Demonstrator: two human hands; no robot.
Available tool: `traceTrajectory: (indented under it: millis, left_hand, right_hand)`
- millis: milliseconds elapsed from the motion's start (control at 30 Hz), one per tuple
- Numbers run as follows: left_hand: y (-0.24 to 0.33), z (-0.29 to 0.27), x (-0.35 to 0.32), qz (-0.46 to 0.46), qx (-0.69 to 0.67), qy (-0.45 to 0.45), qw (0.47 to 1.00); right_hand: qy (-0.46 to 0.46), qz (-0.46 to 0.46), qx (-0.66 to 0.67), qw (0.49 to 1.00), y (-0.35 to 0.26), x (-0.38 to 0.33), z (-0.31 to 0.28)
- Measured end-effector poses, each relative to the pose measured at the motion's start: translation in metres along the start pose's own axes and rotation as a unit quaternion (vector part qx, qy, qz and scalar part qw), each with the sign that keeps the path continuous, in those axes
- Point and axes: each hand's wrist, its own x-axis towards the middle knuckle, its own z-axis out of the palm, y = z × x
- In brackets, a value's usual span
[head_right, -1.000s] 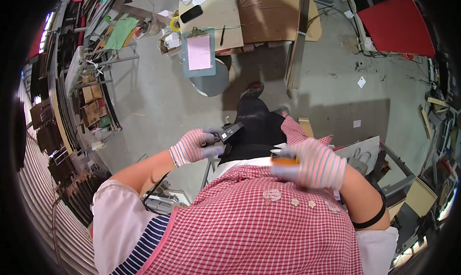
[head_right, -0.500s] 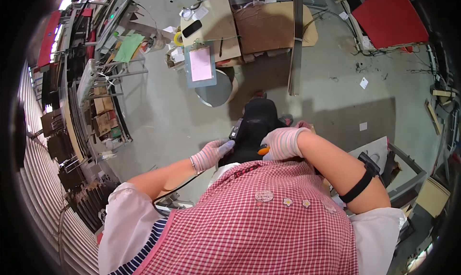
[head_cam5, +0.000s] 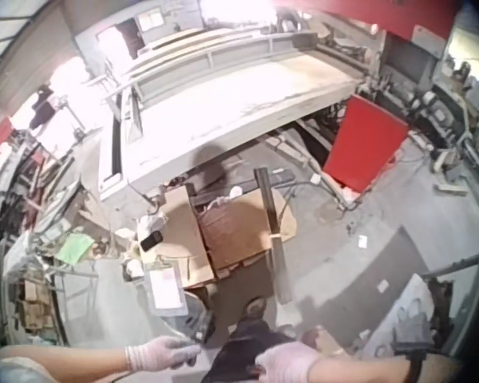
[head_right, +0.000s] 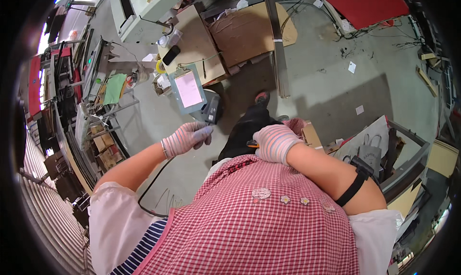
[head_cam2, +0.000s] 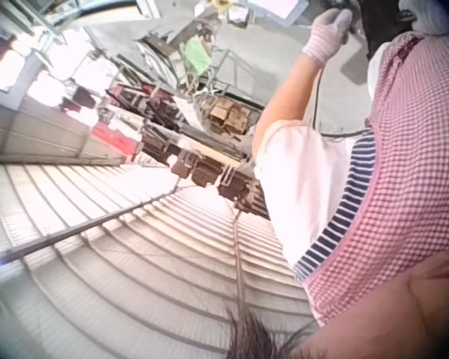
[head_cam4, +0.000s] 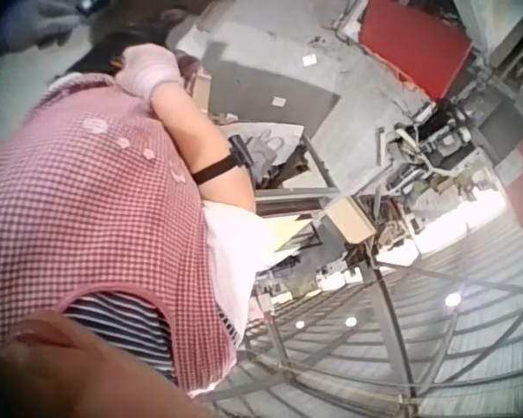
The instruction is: Performing various tasks in a manufacturing facility, including moving materials and sorting labels.
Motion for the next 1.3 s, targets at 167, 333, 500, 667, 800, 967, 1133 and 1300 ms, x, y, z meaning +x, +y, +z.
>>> traceTrajectory:
  millis: [167,333,500,667,800,967,1133,1300]
  left_hand:
    - [0.052,-0.044,-0.013,0.342,0.402,-0.099,0.844]
    - [0.062,-0.04,0.014,0.06,-0.13,-0.246,0.959]
    - [0.06,-0.029,0.047,-0.022,-0.193,-0.157,0.968]
    - [0.062,-0.012,0.064,0.037,-0.177,-0.127,0.975]
    - [0.079,0.005,0.068,0.036,-0.162,-0.061,0.984]
    - [0.09,0.036,0.079,0.032,-0.181,0.082,0.98]
    - [0.128,0.041,0.131,0.021,-0.113,0.068,0.991]
    - [0.074,0.042,0.27,-0.079,0.359,0.015,0.93]
  right_hand:
    - [0.135,0.046,0.046,0.989,-0.007,0.013,-0.006]
    - [0.215,0.049,0.099,0.97,-0.004,0.023,-0.018]
    - [0.23,0.074,0.126,0.962,0.007,0.024,-0.036]
    - [0.229,0.089,0.141,0.959,0.024,0.022,-0.044]
    - [0.216,0.101,0.172,0.956,0.039,0.01,-0.055]
    - [0.159,0.108,0.177,0.965,0.072,-0.007,-0.076]
    - [0.316,0.024,0.252,0.914,0.147,-0.047,-0.093]
    - [0.595,0.001,0.343,0.727,0.273,-0.116,-0.108]
